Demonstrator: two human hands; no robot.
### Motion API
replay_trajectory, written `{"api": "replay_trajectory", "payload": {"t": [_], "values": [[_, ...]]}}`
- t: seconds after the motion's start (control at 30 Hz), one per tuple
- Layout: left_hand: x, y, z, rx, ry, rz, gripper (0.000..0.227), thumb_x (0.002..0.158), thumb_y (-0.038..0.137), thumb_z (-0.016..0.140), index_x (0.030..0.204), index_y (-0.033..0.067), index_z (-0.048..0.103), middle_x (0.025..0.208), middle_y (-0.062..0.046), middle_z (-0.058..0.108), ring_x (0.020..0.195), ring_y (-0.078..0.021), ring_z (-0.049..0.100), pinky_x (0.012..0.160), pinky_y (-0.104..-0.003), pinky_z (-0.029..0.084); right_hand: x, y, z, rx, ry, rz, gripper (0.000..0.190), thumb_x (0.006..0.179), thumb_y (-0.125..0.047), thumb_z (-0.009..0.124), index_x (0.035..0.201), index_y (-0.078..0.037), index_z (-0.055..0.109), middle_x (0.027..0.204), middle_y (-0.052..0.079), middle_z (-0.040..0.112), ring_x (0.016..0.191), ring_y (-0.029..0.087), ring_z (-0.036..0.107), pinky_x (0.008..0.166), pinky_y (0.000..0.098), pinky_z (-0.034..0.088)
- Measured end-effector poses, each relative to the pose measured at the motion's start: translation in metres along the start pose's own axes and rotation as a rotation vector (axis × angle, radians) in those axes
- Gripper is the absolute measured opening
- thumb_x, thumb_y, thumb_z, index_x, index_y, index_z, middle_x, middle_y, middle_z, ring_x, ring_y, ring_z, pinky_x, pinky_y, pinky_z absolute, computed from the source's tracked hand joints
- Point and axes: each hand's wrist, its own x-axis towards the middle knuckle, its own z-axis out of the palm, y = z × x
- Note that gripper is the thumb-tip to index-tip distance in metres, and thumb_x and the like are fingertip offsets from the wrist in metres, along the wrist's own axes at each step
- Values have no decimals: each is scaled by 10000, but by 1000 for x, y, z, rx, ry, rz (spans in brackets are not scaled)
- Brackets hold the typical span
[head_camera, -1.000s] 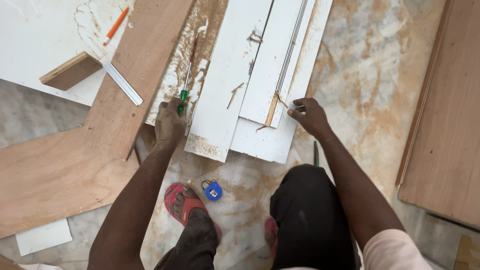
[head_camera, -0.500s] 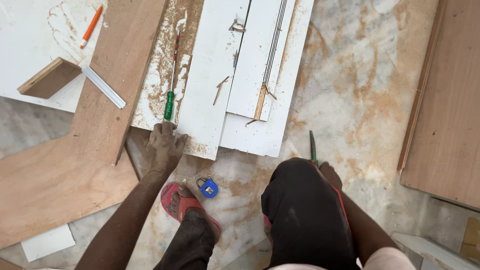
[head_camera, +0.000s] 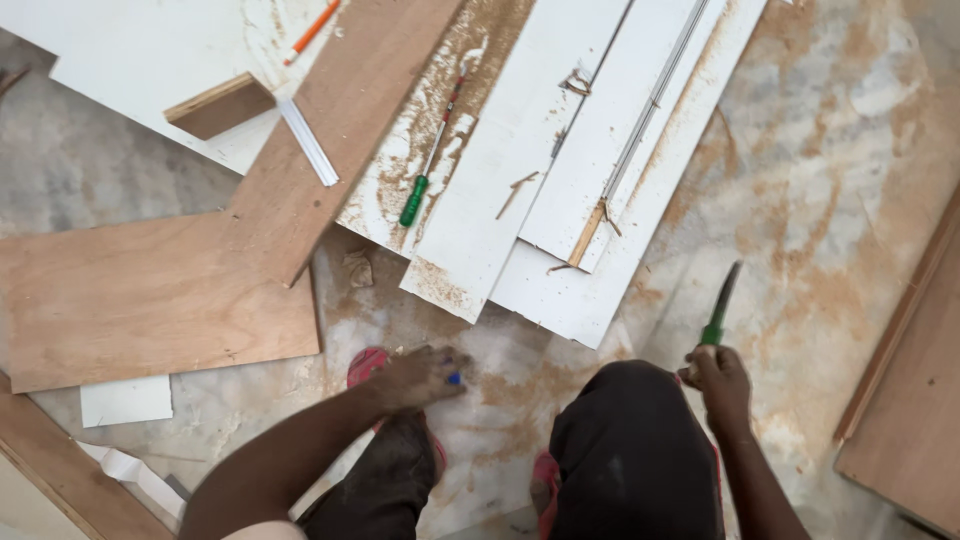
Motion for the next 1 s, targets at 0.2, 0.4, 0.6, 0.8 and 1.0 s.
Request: {"api": "replay_trajectory", "payload": {"t": [0.2, 0.4, 0.6, 0.8, 1.0], "values": [[13, -11, 43, -53, -519, -181, 328, 990, 384, 557, 1189, 150, 673, 1394, -133, 560, 1363, -328, 462, 1130, -493, 402, -15, -127, 29, -22, -54, -176, 330, 979, -230, 683, 1162, 42, 646, 961, 82, 675, 765, 157, 658, 708, 327, 572], [18, -10, 18, 50, -523, -220, 264, 966, 254, 505, 1198, 191, 614, 1312, -136, 550, 1253, -377, 514, 1015, -516, 480, -39, -173, 66, 101, -114, -109, 333, 923, -237, 717, 1138, 11, 660, 938, 72, 694, 730, 143, 656, 702, 325, 598], [36, 2, 0, -51, -702, -538, 281, 1043, 383, 463, 1270, 261, 576, 1366, -92, 541, 1291, -310, 532, 1064, -476, 498, -62, -173, 70, 15, -126, -94, 437, 905, -290, 723, 1201, 24, 655, 1049, 103, 692, 807, 126, 670, 711, 326, 597], [84, 7, -40, 21, -756, -420, 318, 984, 326, 543, 1290, 259, 601, 1350, -103, 557, 1228, -313, 561, 1015, -474, 522, -75, -173, 34, 95, -67, -92, 475, 876, -253, 734, 1242, 25, 614, 1089, 65, 679, 786, 140, 663, 712, 326, 595], [131, 19, -141, 151, -681, -264, 385, 924, 270, 623, 1309, 257, 626, 1335, -115, 574, 1165, -317, 589, 965, -472, 547, -79, -184, 8, 86, -4, -165, 464, 845, -198, 764, 1253, -20, 632, 1012, 67, 692, 805, 136, 669, 743, 311, 578]]}}
